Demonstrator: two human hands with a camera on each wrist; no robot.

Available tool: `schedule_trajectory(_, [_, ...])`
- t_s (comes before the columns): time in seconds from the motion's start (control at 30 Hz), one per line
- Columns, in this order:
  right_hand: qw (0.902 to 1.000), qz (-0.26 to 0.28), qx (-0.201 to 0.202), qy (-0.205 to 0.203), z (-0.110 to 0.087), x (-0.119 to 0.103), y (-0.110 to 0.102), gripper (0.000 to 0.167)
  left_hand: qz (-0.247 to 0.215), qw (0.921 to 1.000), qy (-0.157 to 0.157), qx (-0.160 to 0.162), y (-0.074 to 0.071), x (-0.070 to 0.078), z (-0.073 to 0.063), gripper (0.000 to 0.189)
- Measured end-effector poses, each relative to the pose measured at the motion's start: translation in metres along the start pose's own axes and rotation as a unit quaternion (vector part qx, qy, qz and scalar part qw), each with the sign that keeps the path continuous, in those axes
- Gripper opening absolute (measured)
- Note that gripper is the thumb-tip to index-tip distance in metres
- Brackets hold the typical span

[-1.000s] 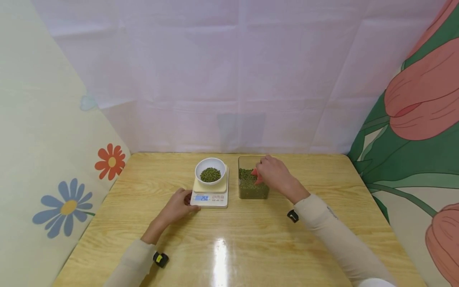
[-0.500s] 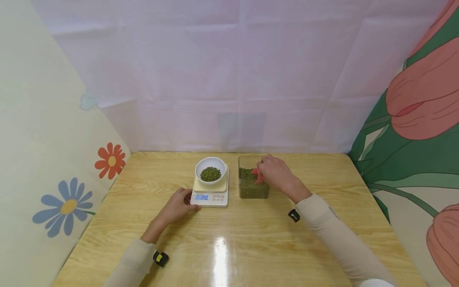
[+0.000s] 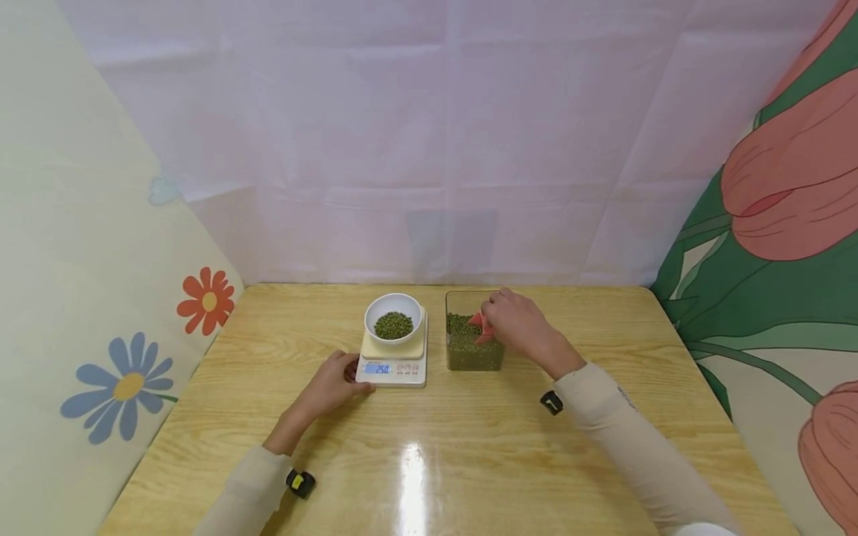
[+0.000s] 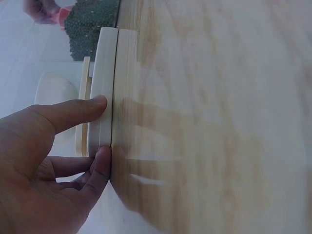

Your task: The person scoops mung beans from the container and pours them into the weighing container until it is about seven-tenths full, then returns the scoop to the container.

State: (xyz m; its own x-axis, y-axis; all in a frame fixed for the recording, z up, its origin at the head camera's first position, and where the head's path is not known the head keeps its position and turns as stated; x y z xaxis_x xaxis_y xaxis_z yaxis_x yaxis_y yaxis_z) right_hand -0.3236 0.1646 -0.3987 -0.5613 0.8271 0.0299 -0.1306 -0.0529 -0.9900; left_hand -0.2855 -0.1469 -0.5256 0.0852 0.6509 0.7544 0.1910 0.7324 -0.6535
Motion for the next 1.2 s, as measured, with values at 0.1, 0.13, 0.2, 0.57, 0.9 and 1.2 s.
schedule_trajectory(0.1, [0.9999, 0.008, -0.003, 0.006, -0.0002, 0.0009, -0.0002, 0.015, 0.000, 1.0000, 0.000, 0.001, 0.0005, -0.0011, 0.0001, 0.059])
schedule_trajectory(0.13, [0.9999, 0.011, -0.002, 0.007, -0.0002, 0.0013, -0.0004, 0.016, -0.001, 1.0000, 0.001, 0.000, 0.0008, -0.0012, 0.0000, 0.059])
schedule_trajectory(0.2, [0.9999, 0.015, -0.002, 0.008, -0.0004, 0.0018, -0.0009, 0.018, -0.001, 1.0000, 0.002, 0.000, 0.0010, -0.0010, 0.0001, 0.058])
schedule_trajectory(0.57, [0.9997, 0.020, -0.004, 0.012, 0.0004, 0.0057, 0.0010, 0.020, 0.007, 1.0000, 0.002, 0.002, 0.0002, -0.0015, 0.0021, 0.057])
schedule_trajectory(0.9, [0.9995, 0.025, 0.016, 0.007, -0.0019, 0.0043, -0.0036, 0.018, 0.004, 1.0000, 0.008, 0.000, 0.0003, -0.0001, 0.0021, 0.055])
schedule_trajectory(1.2, [0.9989, 0.037, 0.025, 0.016, -0.0021, 0.0065, -0.0034, 0.017, 0.002, 0.9999, 0.011, 0.000, 0.0004, 0.0010, 0.0017, 0.057])
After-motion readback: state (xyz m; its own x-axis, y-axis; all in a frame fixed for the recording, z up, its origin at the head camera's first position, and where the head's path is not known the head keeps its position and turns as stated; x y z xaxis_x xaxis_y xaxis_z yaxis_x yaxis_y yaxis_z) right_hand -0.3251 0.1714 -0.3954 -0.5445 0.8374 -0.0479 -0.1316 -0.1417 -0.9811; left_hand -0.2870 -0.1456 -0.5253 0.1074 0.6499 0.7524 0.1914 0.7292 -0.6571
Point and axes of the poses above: each hand's wrist, its own z-axis towards the middle knuckle, its own y-axis out of the palm, x = y × z, the point moved 8 cm from there along z, towards the middle knuckle, and after that the axes turned 3 degrees about y, right-handed, at the moved point
